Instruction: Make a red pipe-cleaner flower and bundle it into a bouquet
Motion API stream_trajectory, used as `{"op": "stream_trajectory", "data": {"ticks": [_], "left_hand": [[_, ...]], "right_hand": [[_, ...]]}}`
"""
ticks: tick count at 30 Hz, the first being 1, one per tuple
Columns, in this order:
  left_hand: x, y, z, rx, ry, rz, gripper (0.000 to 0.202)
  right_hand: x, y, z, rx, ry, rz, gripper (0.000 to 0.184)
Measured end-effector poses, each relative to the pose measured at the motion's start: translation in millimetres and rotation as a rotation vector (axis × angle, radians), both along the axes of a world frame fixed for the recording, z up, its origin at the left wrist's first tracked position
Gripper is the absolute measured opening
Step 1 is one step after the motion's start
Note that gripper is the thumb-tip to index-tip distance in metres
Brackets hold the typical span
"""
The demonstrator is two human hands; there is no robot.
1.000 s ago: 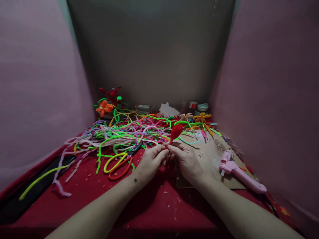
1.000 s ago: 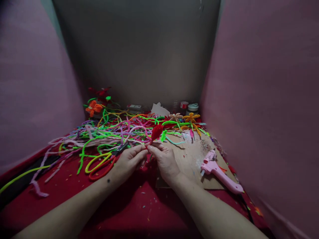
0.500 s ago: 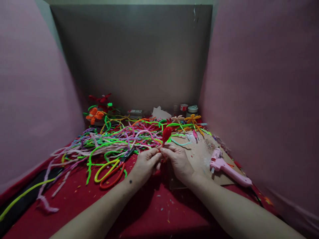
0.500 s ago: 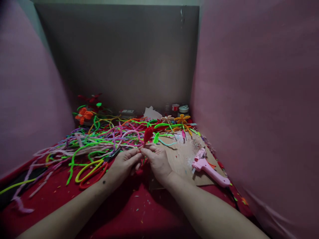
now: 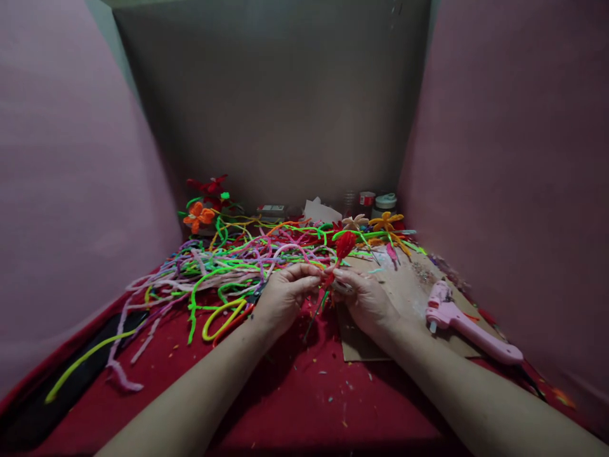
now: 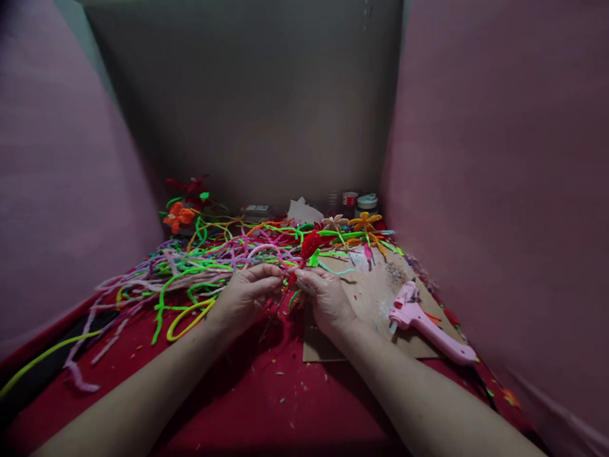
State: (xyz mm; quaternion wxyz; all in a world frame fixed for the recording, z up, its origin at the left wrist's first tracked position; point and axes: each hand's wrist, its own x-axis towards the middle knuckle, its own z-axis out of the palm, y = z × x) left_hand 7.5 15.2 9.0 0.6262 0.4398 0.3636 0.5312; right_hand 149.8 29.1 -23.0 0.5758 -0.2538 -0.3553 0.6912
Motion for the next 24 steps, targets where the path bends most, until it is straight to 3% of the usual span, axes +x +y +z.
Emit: {"op": "stream_trajectory", "data": {"ticks": [8,11,14,16,17,20,24], "left_hand": [[-8,2,-8.3,-0.025,0.08,-0.083,0.018],[-10,-1,-4.7,-0.015,0.174,-0.049,0.023],[-8,-6,-0.5,0.139,0.338,0.069,0.03],[-4,-10,-1.2,0.285,0.441,0.136,0.021],[-2,-12,-3.0,0.349,0.485,0.155,0.014],[2,-16,-12.7,0.501,0.688,0.17,0.018],[1,-14,-22.4,0.591,0.83,0.199,0.007]], "right_hand": [[1,0,-0.7,0.025,-0.017,0.039,0.013],[1,-2,2.3,0.026,-0.02,0.034,0.011],[0,-4,4.0,0.044,-0.03,-0.007,0.01],[-2,-6,4.0,0.043,-0.038,-0.017,0.012],[-3,-7,3.9,0.041,-0.035,-0.014,0.013],[-6,-12,3.6,0.064,-0.025,0.0,0.01],[-7,-18,3.5,0.097,-0.118,-0.002,0.012]]}}
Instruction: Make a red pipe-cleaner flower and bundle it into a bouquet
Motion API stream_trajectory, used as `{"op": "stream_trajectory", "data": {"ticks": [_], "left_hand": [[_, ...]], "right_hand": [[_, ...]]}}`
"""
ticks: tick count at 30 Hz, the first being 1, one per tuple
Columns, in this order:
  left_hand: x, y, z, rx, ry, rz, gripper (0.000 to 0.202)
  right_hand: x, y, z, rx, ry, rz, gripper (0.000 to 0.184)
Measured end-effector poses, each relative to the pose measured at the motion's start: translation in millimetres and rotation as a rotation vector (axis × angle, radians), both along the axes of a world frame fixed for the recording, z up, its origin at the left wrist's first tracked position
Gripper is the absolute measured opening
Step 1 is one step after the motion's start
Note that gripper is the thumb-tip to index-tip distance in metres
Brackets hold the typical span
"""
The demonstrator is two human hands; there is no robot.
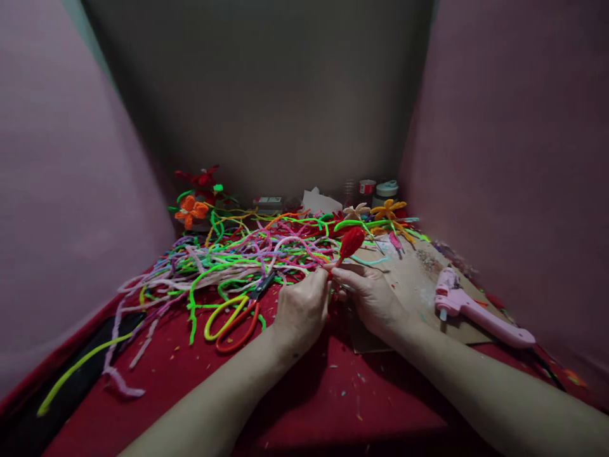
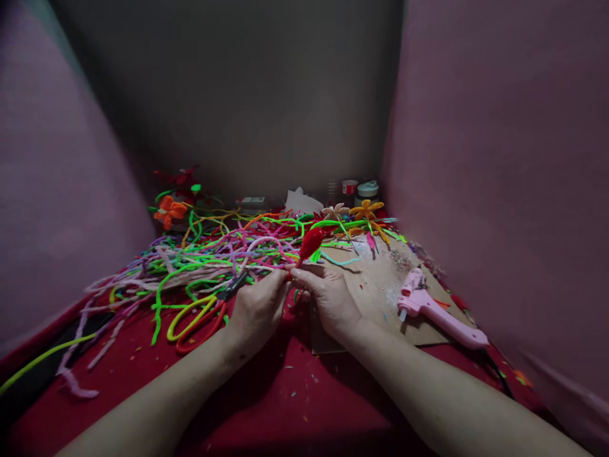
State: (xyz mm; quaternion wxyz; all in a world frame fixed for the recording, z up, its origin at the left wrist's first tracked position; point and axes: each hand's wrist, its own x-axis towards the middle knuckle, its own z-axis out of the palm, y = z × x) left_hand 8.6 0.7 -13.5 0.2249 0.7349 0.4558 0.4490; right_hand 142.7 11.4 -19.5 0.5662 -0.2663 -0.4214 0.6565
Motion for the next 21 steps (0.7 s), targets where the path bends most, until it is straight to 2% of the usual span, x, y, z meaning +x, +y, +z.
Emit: {"op": "stream_trajectory", "data": {"ticks": [4,9,13,21], "left_hand": [[0,2,4.0,-0.086,-0.09,-0.033,0.011],[6,0,13.9,-0.411,-0.378,-0.123,0.016],[7,0,16.5,-0.63,-0.56,-0.241,0.022],[-4,5,12.6,-0.888,-0.776,-0.515,0.016]], "right_hand": [[2,1,-0.4,0.09,-0.087,0.011,0.016],[3,3,-0.4,0.158,-0.133,-0.014,0.016],[3,5,-2.7,0.141,-0.113,0.027,0.017],[6,8,-3.7,0.11,-0.066,0.139,0.022]]}}
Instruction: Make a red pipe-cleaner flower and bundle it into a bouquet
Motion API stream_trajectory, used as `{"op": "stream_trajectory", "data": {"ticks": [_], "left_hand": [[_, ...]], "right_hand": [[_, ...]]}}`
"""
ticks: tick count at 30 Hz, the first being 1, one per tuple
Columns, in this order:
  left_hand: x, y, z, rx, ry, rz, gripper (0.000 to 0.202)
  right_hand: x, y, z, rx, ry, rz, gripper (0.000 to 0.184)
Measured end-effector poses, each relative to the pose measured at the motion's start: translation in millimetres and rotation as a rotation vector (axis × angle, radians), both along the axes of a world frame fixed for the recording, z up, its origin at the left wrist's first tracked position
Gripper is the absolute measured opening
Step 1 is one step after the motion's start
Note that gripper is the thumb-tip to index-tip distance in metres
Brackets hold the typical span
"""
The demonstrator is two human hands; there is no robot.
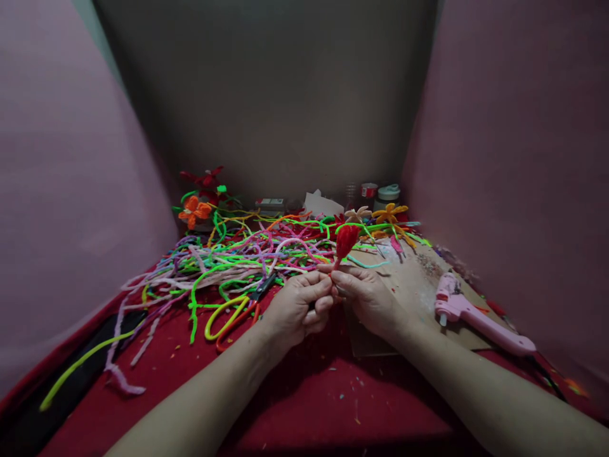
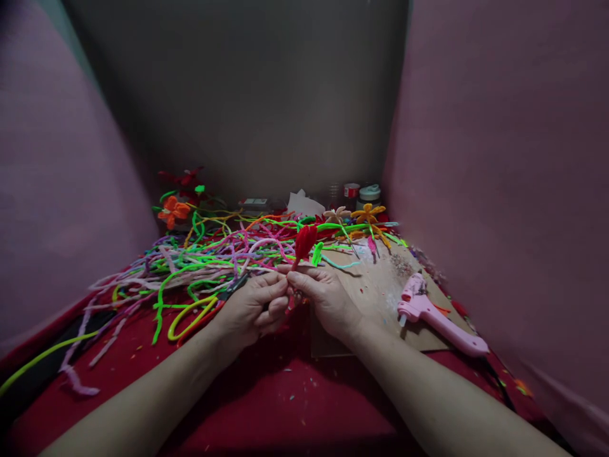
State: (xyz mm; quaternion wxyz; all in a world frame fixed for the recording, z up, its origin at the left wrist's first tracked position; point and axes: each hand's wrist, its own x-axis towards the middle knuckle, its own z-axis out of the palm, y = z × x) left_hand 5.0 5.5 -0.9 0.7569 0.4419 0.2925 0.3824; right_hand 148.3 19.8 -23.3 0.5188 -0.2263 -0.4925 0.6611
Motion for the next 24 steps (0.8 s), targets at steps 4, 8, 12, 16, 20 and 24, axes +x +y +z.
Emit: {"op": "stream_trajectory", "data": {"ticks": [4,8,12,16,20,24], "left_hand": [[-2.9,1.4,-2.9,-0.044,-0.089,-0.062,0.012],[-2.6,1.6,-1.6,-0.039,-0.104,-0.082,0.011],[-3.3,2.8,0.1,-0.041,-0.09,-0.103,0.014],[-4.0,2.5,0.9,0.007,0.033,-0.078,0.018],[-2.3,-1.0,-0.3,0.362,0.417,0.195,0.021],[-2.7,-3.5,-8.2,0.851,0.801,0.43,0.012]], "right_hand": [[-1.5,-1.4,3.8,-0.051,0.044,0.05,0.02],[-4.0,-4.5,7.5,-0.083,0.073,0.028,0.019],[-4.3,-4.2,6.2,-0.074,0.054,-0.01,0.017],[-4.4,-2.2,1.8,-0.082,0.047,-0.024,0.016],[-6.2,-3.6,0.0,-0.077,0.038,-0.062,0.014],[-8.3,-8.4,2.1,-0.096,0.025,-0.123,0.013]]}}
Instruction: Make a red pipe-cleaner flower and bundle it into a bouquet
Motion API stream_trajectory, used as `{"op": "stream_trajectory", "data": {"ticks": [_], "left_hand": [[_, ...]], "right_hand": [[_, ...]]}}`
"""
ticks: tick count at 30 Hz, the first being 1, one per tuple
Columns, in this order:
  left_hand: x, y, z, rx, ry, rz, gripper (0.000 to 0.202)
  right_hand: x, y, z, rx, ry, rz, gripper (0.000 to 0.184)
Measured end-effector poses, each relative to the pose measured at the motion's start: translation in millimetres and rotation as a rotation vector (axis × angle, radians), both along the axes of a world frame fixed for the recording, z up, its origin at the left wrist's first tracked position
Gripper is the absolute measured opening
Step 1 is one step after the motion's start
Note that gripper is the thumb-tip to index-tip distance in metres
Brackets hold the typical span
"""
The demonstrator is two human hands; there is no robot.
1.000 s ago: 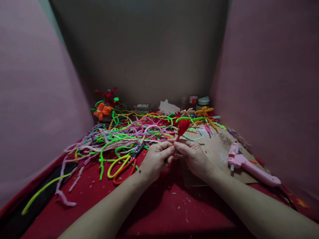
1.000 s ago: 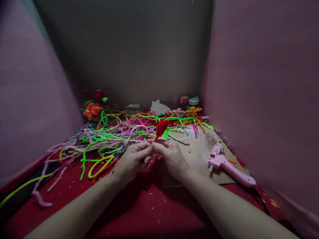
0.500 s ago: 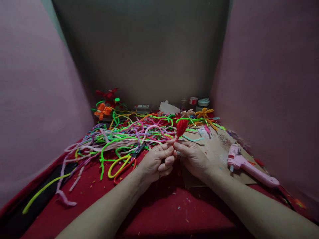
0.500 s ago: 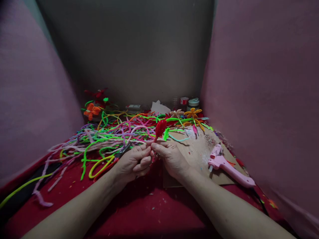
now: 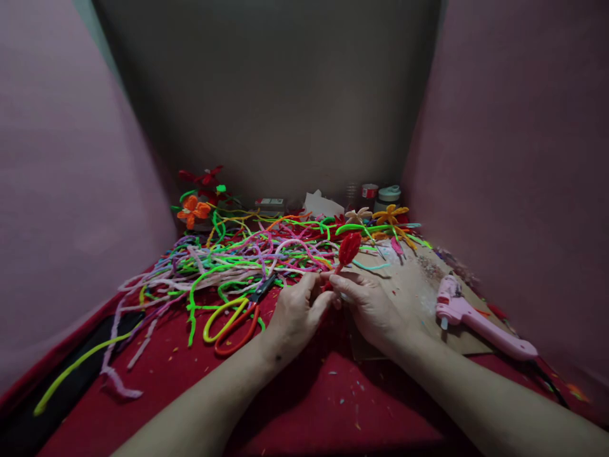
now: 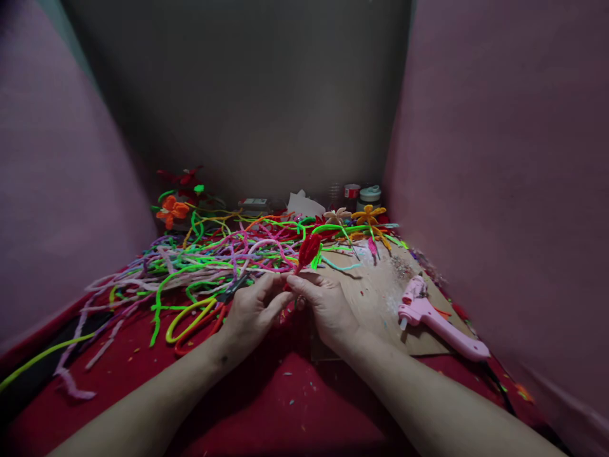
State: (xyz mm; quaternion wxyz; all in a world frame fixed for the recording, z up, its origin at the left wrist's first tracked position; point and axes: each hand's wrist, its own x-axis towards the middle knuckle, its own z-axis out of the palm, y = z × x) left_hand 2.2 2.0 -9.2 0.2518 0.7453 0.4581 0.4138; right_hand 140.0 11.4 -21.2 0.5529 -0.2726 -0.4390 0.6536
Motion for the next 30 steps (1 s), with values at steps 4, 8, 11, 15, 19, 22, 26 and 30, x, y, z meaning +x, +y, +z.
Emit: {"op": "stream_trajectory", "data": {"ticks": [4,8,11,15,19,22,26,30], "left_hand": [[-1,-1,-6.9,0.22,0.192,-0.003,0.014],[0,-1,-5.2,0.195,0.108,-0.05,0.016],[2,0,0.5,-0.015,-0.082,-0.058,0.015],[4,1,7.3,-0.354,-0.351,-0.12,0.022],[2,2,9.0,-0.551,-0.534,-0.204,0.024],[1,2,9.6,-0.635,-0.624,-0.258,0.02],[-1,3,10.2,-0.753,-0.726,-0.334,0.017],[-4,4,7.5,-0.829,-0.815,-0.443,0.013]], "right_hand": [[0,-4,2.5,0.031,-0.056,-0.044,0.016],[0,-5,4.6,0.067,-0.082,-0.037,0.018],[0,-4,5.6,0.072,-0.107,-0.027,0.023],[-1,0,1.8,0.087,-0.109,0.003,0.024],[2,5,-4.3,0.115,-0.115,0.021,0.025],[4,6,-4.0,0.152,-0.148,0.002,0.021],[5,3,0.5,0.183,-0.172,-0.01,0.018],[4,1,1.2,0.171,-0.123,0.01,0.018]]}}
